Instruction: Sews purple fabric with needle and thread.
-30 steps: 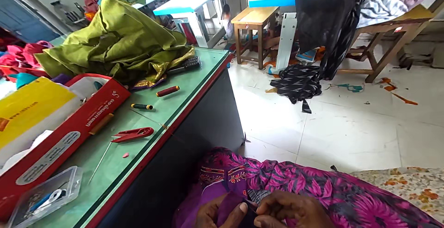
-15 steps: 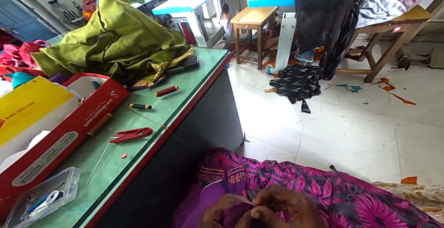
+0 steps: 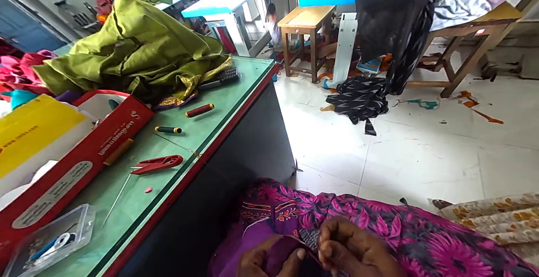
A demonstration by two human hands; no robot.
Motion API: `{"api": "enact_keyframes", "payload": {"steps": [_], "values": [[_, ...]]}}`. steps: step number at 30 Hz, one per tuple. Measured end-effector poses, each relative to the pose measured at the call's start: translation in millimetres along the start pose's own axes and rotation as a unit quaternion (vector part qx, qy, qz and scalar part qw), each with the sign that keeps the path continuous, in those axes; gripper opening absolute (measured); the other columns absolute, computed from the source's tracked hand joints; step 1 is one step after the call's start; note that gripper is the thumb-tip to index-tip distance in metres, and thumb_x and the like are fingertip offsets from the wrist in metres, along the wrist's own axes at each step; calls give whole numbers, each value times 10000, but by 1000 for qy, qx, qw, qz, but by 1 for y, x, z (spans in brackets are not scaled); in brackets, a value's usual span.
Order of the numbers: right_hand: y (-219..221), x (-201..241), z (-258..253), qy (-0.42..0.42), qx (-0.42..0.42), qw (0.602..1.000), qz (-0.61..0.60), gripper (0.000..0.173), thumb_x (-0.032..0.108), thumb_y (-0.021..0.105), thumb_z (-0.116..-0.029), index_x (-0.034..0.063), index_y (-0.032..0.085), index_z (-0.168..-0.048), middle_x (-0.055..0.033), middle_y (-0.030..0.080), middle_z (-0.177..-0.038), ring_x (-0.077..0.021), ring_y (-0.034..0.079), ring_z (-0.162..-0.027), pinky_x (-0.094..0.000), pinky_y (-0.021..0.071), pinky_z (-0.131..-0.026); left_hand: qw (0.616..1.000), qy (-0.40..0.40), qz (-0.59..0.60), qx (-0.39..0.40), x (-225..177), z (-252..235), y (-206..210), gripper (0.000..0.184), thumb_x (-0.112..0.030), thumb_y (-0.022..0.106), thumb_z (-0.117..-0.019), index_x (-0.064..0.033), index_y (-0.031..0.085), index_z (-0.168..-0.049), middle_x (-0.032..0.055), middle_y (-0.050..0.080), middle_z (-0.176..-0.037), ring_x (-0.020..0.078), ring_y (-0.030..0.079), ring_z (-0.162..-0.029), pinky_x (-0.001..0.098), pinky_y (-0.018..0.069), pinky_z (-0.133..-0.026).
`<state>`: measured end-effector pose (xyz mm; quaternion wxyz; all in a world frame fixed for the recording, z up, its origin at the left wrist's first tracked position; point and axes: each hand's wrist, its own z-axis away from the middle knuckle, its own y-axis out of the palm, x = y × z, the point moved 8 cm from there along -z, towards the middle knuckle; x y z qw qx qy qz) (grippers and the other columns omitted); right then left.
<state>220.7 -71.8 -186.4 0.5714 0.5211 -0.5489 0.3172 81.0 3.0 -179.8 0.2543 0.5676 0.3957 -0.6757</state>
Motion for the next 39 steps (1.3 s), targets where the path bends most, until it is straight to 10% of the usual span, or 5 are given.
{"api": "enact_keyframes", "payload": {"steps": [13, 30, 39], "values": [[4, -15, 4, 138, 17, 990, 7, 257, 31, 692, -923, 76, 492, -1078, 82, 660, -836, 2, 652, -704, -198, 558, -675, 999, 47, -8, -10, -8, 0, -5, 131, 19, 676, -875, 61, 717, -992, -30, 752, -939, -53, 683, -889, 175, 572, -853], [-4, -14, -3, 64, 24, 997, -34, 203, 7, 606, -966, 8, 584, -1168, 87, 660, -960, 7, 665, -822, -205, 586, -760, 996, 79, -38, 7, -12, 1, -2, 153, -3, 689, -874, 93, 721, -989, 37, 757, -972, -48, 678, -936, 160, 551, -889], [-9, -22, -7, 25, 22, 992, -124, 70, 179, 570, -1038, 188, 639, -1025, 133, 712, -981, 8, 681, -933, -220, 575, -870, 997, 71, -35, 7, -9, 1, -3, 138, -4, 694, -870, 80, 726, -974, 15, 756, -958, -55, 678, -919, 157, 552, -880]]}}
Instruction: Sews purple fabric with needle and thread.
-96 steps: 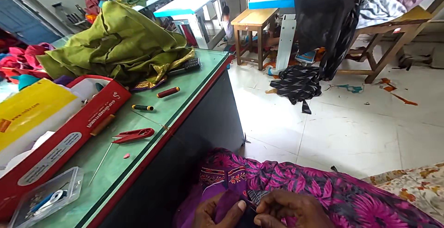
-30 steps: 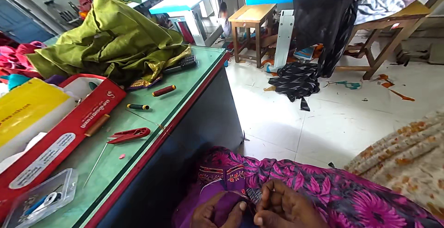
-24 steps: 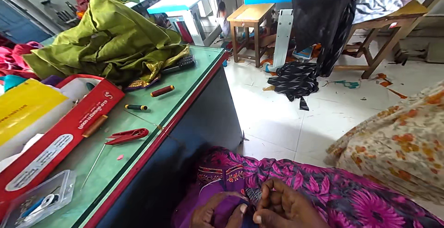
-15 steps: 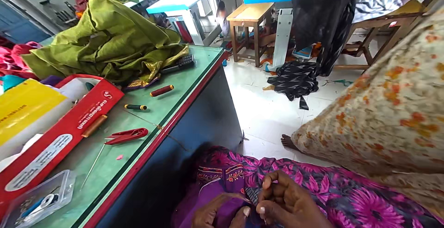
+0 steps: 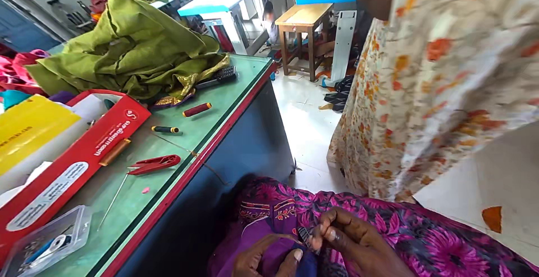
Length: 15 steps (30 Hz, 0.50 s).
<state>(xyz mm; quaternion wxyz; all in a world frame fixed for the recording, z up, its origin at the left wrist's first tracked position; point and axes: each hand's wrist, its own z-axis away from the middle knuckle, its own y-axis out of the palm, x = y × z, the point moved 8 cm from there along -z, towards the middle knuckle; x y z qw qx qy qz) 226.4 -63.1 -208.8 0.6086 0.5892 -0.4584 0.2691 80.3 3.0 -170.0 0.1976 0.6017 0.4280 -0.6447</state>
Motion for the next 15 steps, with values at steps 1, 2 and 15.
{"api": "enact_keyframes", "payload": {"steps": [1, 2, 15], "values": [[-2, 1, -1, -6, -5, 1000, -2, 62, 206, 573, -1038, 205, 634, -1029, 143, 706, -957, 17, 679, -910, -202, 576, -845, 1000, -1, 1, 1, 0, 0, 0, 132, -5, 693, -870, 78, 725, -967, 10, 756, -954, -57, 678, -915, 156, 554, -877], [-6, 2, -1, -11, -16, 1000, 6, 59, 217, 580, -1034, 211, 638, -1028, 152, 691, -934, 25, 672, -886, -189, 574, -822, 1000, -3, 2, 1, 1, 0, 0, 130, -4, 693, -869, 80, 725, -963, 11, 757, -951, -57, 678, -911, 157, 555, -875], [-30, 18, 3, -26, 27, 995, 91, 83, 272, 630, -1003, 228, 700, -1010, 187, 674, -867, 104, 624, -738, -86, 533, -662, 997, -59, 41, -11, 7, -3, -9, 111, 17, 664, -872, -50, 731, -929, -126, 734, -835, -71, 676, -787, 160, 574, -758]]}}
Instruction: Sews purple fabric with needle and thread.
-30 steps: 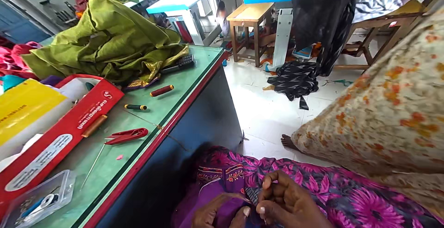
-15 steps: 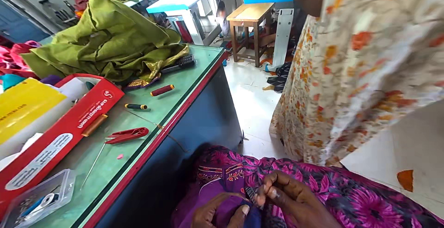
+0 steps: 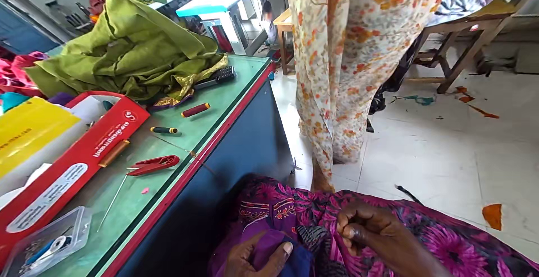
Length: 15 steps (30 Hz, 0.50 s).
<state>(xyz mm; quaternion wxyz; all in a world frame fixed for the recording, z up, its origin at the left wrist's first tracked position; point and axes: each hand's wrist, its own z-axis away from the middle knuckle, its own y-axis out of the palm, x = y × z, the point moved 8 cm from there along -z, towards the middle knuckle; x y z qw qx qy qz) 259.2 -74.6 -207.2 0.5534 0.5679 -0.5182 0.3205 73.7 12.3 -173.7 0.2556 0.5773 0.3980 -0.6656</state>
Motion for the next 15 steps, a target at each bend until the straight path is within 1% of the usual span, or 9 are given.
{"api": "enact_keyframes", "payload": {"steps": [2, 4, 6, 7, 9, 11, 12, 13, 15], "values": [[-3, 0, 0, 0, -14, 1000, 11, 85, 273, 635, -999, 228, 707, -1009, 189, 677, -863, 102, 625, -736, -87, 535, -660, 1000, -1, 2, 3, -1, 0, 2, 109, 16, 664, -876, -45, 732, -935, -126, 734, -844, -72, 675, -797, 160, 574, -767], [-4, -1, 0, 1, -30, 999, 26, 63, 234, 638, -998, 218, 700, -1004, 189, 682, -861, 91, 641, -747, -99, 549, -675, 1000, -9, 6, -6, -2, 1, 3, 119, 26, 656, -873, -57, 727, -922, -138, 726, -823, -80, 670, -781, 155, 570, -752], [1, 0, 0, -9, -23, 998, 50, 68, 185, 620, -1010, 168, 685, -1022, 163, 698, -904, 74, 659, -795, -122, 565, -721, 999, -24, 15, -20, -3, 1, 3, 152, 41, 643, -876, -90, 718, -900, -158, 717, -794, -87, 661, -751, 148, 565, -728], [7, 0, 0, -15, -12, 998, 60, 73, 161, 615, -1011, 134, 680, -1028, 137, 703, -938, 66, 663, -817, -136, 571, -740, 999, -30, 21, -21, -3, 1, 3, 163, 44, 638, -880, -97, 718, -899, -159, 716, -792, -84, 661, -749, 149, 565, -727], [22, 1, 1, -20, 13, 997, 68, 111, 127, 631, -999, 40, 693, -1027, 54, 695, -976, 43, 656, -807, -155, 576, -726, 999, -31, 29, -19, -3, 1, 3, 171, 46, 634, -885, -98, 722, -909, -157, 721, -803, -75, 669, -762, 155, 570, -738], [36, 3, 2, -19, 25, 996, 86, 123, 78, 655, -973, -31, 704, -1006, -27, 680, -961, 17, 649, -782, -156, 569, -702, 999, -33, 32, -23, -2, 1, 3, 180, 47, 630, -882, -108, 718, -909, -160, 721, -800, -74, 670, -758, 157, 569, -731], [40, 4, 3, -18, 19, 993, 114, 133, 77, 668, -963, -42, 714, -998, -59, 678, -960, 1, 650, -797, -155, 564, -711, 998, -36, 36, -27, -2, 1, 3, 189, 48, 629, -880, -116, 718, -906, -162, 723, -797, -76, 670, -754, 157, 569, -727], [40, 5, 3, -19, 5, 989, 145, 143, 99, 683, -959, -34, 727, -989, -83, 688, -974, -17, 657, -834, -161, 560, -732, 998, -39, 39, -30, -2, 1, 3, 191, 47, 628, -882, -121, 718, -903, -162, 723, -794, -77, 669, -753, 157, 570, -727], [39, 5, 3, -21, -29, 981, 189, 157, 142, 701, -953, -5, 747, -978, -103, 682, -1004, -33, 648, -877, -159, 546, -759, 998, -40, 46, -29, -2, 1, 4, 194, 49, 626, -887, -117, 722, -910, -159, 728, -804, -73, 675, -762, 159, 573, -735]]}}
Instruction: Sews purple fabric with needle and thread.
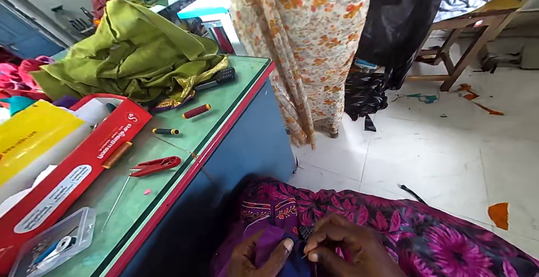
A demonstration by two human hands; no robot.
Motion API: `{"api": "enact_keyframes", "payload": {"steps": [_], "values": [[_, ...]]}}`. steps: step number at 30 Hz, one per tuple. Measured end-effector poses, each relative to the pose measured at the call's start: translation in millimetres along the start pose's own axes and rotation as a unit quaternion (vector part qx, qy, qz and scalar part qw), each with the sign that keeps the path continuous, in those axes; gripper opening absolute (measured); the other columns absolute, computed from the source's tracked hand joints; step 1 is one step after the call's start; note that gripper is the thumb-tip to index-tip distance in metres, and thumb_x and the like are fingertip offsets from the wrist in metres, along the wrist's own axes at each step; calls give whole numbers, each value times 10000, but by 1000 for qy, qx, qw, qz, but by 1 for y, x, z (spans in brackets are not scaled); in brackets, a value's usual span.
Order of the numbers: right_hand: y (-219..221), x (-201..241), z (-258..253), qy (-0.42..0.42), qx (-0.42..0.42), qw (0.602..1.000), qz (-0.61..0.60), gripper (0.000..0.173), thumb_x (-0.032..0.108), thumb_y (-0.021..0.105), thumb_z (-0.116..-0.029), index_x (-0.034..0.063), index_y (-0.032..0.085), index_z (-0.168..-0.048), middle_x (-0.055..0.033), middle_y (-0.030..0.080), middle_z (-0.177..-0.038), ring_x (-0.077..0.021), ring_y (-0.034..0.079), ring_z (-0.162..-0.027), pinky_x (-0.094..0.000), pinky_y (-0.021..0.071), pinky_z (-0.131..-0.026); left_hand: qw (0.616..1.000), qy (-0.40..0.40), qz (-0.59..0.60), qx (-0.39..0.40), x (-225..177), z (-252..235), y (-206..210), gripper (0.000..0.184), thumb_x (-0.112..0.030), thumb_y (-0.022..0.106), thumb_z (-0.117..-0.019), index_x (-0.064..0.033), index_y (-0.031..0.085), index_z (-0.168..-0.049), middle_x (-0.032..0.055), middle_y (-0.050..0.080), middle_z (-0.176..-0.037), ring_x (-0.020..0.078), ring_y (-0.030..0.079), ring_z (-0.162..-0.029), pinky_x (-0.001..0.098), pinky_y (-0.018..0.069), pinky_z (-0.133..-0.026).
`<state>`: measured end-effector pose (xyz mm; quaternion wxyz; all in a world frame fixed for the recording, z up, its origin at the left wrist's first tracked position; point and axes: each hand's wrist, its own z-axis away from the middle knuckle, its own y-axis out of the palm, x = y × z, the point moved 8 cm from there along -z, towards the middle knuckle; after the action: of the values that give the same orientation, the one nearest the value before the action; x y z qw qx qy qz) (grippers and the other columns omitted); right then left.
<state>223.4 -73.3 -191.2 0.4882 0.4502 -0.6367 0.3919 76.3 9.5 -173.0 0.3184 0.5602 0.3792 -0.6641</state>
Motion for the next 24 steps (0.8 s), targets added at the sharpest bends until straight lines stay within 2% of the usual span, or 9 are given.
{"api": "enact_keyframes", "payload": {"steps": [4, 6, 19, 24], "values": [[-2, 1, 1, 2, -32, 999, 23, 170, 153, 730, -928, -11, 753, -970, -85, 679, -902, -13, 614, -770, -137, 512, -702, 1000, 4, -4, 0, 0, 0, 0, 198, 50, 617, -888, -116, 723, -916, -159, 727, -809, -73, 673, -766, 160, 571, -738], [-2, 2, 2, 7, -32, 999, 19, 177, 143, 737, -921, -26, 747, -969, -82, 693, -898, -1, 625, -750, -131, 521, -693, 1000, 4, -4, -4, -1, 0, 0, 202, 53, 609, -888, -113, 722, -910, -160, 726, -806, -75, 672, -767, 156, 567, -740], [-1, 7, 5, 40, -40, 998, 22, 165, 112, 761, -894, -33, 738, -968, -87, 730, -909, -32, 681, -751, -172, 571, -698, 1000, 23, 8, 12, -2, 2, 2, 207, 50, 606, -900, -115, 729, -926, -152, 738, -843, -62, 683, -798, 169, 576, -759], [1, 6, 4, 34, -40, 999, -11, 169, 112, 770, -886, -32, 725, -962, -56, 730, -900, -5, 680, -762, -161, 572, -707, 1000, 4, 7, 15, 1, 5, 5, 200, 45, 592, -913, -107, 720, -932, -153, 733, -838, -68, 676, -793, 167, 571, -766]]}}
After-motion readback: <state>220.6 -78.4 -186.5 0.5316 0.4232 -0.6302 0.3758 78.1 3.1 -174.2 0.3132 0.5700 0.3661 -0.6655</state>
